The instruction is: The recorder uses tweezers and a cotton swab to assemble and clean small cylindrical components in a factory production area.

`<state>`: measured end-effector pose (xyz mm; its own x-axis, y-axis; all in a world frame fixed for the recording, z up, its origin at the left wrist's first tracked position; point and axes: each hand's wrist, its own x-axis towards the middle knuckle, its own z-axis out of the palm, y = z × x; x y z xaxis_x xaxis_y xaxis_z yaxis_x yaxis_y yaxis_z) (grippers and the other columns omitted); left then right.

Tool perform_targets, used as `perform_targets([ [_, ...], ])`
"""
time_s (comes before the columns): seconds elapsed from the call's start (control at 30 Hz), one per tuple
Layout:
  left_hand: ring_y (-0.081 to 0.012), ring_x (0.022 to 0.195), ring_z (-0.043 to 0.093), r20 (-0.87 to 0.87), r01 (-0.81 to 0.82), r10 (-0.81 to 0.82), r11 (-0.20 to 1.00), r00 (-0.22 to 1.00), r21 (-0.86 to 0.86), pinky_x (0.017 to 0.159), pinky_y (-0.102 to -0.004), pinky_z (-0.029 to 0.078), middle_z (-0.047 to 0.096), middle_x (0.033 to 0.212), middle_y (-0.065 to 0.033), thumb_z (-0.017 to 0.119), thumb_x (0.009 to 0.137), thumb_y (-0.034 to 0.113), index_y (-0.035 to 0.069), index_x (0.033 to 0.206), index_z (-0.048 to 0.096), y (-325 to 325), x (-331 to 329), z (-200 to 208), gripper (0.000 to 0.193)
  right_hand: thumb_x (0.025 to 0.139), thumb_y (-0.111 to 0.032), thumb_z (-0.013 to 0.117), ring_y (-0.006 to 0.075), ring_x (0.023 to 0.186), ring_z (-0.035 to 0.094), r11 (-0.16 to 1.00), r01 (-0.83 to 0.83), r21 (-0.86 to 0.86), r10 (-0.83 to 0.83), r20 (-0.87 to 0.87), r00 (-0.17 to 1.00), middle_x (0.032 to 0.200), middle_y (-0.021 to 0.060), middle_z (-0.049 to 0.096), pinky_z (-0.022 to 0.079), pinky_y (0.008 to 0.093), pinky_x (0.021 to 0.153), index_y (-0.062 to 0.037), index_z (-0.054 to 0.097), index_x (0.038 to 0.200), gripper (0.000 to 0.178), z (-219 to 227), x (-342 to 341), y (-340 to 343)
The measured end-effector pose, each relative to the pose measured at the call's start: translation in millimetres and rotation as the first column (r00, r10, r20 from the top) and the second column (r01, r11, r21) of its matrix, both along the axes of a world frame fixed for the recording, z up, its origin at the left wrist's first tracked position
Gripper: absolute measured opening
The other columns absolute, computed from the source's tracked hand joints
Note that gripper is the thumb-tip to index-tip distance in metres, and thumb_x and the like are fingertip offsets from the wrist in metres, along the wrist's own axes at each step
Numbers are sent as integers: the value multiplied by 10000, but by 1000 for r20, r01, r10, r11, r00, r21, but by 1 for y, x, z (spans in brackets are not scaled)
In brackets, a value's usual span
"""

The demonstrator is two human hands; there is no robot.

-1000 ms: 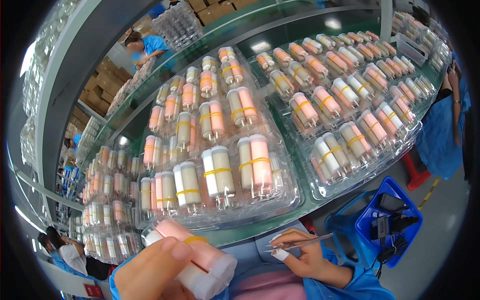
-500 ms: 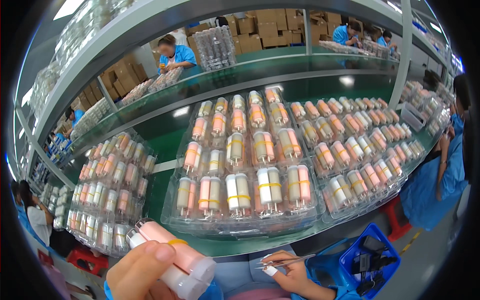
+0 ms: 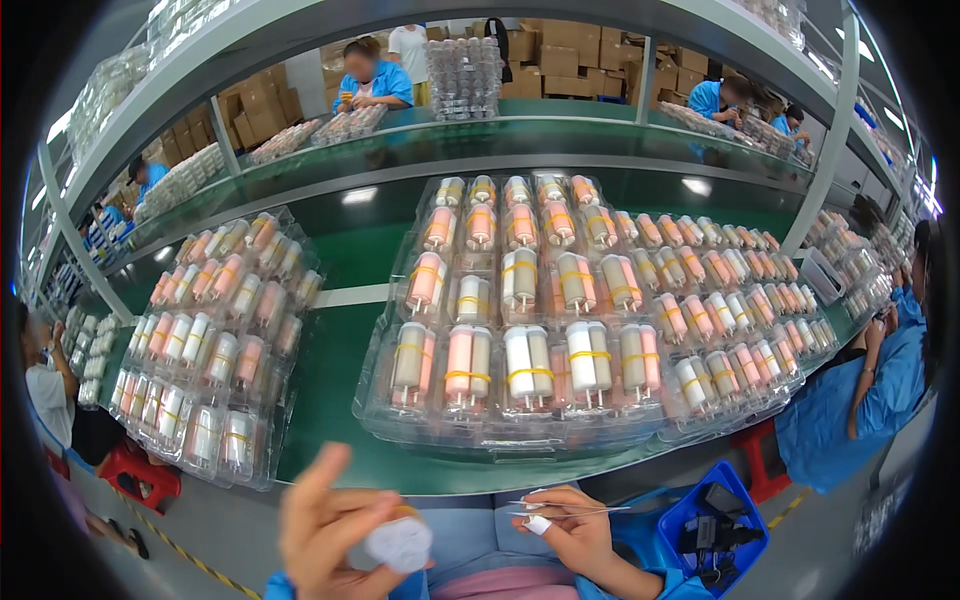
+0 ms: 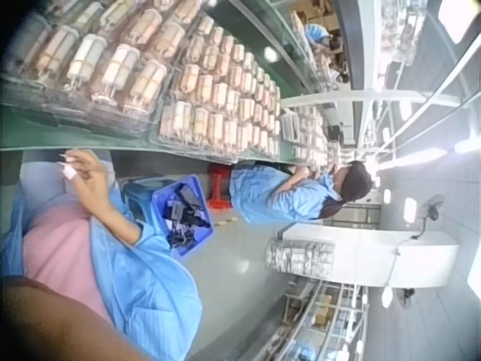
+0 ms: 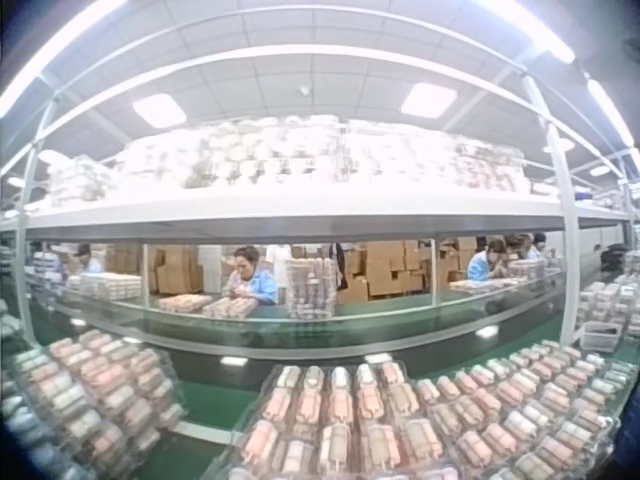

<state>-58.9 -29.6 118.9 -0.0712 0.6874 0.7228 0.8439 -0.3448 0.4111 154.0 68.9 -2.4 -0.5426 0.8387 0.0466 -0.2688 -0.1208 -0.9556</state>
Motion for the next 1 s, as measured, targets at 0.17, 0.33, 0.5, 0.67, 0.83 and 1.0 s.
perform_targets([
  [0.17, -237, 890, 632, 832, 370, -122, 923, 541, -105, 831, -364, 511, 545, 1174, -263, 729, 742, 26, -56, 1140, 528, -10, 18, -74, 454, 823, 43, 623, 213, 877, 661, 985, -58, 162, 29, 176, 984, 950, 142, 634, 535, 296, 784, 81, 589, 1030, 213, -4, -8, 13],
  [0.33, -231, 950, 612, 966, 542, -102, 839, 239, -45, 845, -371, 505, 572, 1133, -222, 661, 782, -34, -54, 1207, 455, -6, 12, -92, 473, 767, -14, 698, 177, 806, 635, 887, 27, 460, -142, 216, 966, 914, 118, 650, 511, 274, 712, 18, 652, 976, 216, -1, -15, 28],
  [0.5, -203, 1023, 580, 956, 516, -71, 852, 286, -91, 849, -331, 499, 574, 1153, -175, 634, 816, 15, -17, 1260, 419, 1, 9, -102, 494, 751, -22, 707, 190, 778, 632, 833, 78, 547, -240, 230, 943, 881, 120, 656, 501, 281, 697, 2, 658, 948, 205, 6, -23, 25],
  [0.67, -200, 1131, 526, 959, 583, -82, 807, 271, -96, 974, -334, 408, 557, 1184, -156, 614, 831, 34, -15, 1311, 379, 12, 16, -101, 536, 706, -1, 709, 299, 773, 620, 671, 57, 739, -343, 242, 908, 886, 148, 655, 480, 328, 702, -20, 651, 924, 226, 4, -19, 25],
  [0.83, -208, 1157, 497, 939, 626, -165, 777, 300, -63, 997, -345, 376, 520, 1217, -155, 609, 828, 25, -15, 1314, 380, 10, 23, -110, 539, 734, 15, 686, 239, 811, 609, 739, 39, 673, -293, 269, 918, 905, 135, 644, 465, 291, 721, 5, 645, 937, 207, 13, -17, 21],
  [1.0, -179, 1083, 481, 929, 643, -209, 765, 304, -38, 908, -284, 379, 473, 1198, -102, 610, 837, 14, 17, 1323, 409, 12, 27, -114, 526, 763, 5, 671, 202, 858, 595, 928, 107, 357, -132, 46, 990, 952, 137, 624, 465, 287, 771, 35, 635, 962, 205, 26, -15, 11],
])
